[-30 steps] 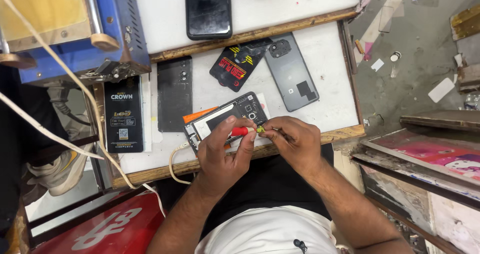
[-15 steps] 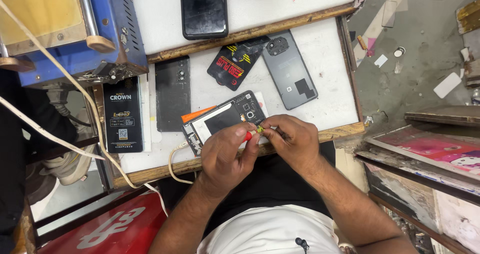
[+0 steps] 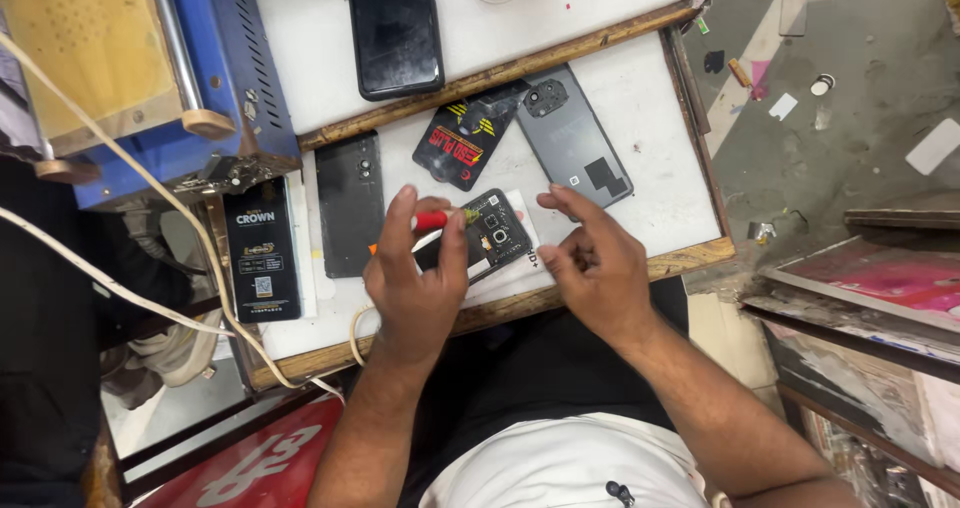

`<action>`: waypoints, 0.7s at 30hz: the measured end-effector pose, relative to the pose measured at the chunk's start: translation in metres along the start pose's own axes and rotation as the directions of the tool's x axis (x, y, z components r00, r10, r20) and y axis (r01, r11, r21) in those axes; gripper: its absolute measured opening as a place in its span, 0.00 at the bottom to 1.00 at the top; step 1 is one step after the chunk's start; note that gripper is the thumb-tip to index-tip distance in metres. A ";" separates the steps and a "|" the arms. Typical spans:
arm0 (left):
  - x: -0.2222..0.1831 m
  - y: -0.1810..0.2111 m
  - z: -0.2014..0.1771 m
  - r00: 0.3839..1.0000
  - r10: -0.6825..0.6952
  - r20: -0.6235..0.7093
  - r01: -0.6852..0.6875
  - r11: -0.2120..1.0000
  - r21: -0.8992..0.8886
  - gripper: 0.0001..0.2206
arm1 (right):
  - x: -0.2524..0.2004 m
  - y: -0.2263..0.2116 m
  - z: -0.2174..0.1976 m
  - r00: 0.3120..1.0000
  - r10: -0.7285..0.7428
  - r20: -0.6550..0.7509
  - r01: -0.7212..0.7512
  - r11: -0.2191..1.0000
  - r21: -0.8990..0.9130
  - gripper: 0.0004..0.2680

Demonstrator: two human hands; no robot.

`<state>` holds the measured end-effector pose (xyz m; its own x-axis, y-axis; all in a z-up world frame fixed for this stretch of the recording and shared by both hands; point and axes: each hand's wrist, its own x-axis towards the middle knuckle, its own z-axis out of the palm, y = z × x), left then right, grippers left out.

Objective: The person applies adhesive to the internal frame of a disassembled smartphone using a red-handled tool, then places the back cover onto the device. The person also applies a white substance from a tube to the internal components and wipes the surface. Finally, the person picks up and displays the assembled phone.

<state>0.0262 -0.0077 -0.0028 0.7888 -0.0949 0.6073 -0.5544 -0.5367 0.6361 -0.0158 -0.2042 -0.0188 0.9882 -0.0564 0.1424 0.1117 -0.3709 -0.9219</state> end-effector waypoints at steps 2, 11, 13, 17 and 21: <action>0.005 -0.006 0.003 0.999 0.040 0.015 -0.041 0.998 0.042 0.27 | -0.002 0.002 -0.001 0.999 0.030 -0.021 -0.028 0.997 0.066 0.17; 0.007 -0.016 0.011 0.995 0.073 0.063 -0.081 0.989 0.124 0.26 | -0.005 0.012 -0.003 0.999 0.036 -0.018 -0.033 0.985 0.172 0.13; 0.007 -0.017 0.010 0.994 0.066 0.091 -0.075 0.993 0.091 0.26 | -0.004 0.012 -0.003 0.999 0.029 -0.016 -0.026 0.985 0.171 0.12; 0.013 -0.016 0.010 0.979 0.082 0.188 -0.054 0.987 -0.149 0.24 | -0.005 0.013 -0.002 0.998 0.061 -0.019 -0.056 0.980 0.189 0.11; 0.027 -0.015 0.001 0.961 0.004 0.277 0.045 0.984 -0.173 0.20 | -0.007 0.016 -0.001 0.996 0.091 -0.025 -0.085 0.977 0.197 0.09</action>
<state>0.0559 -0.0027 0.0036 0.8291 -0.3257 0.4545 -0.5555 -0.3877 0.7356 -0.0210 -0.2110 -0.0341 0.9913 -0.1134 0.0667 0.0463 -0.1745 -0.9836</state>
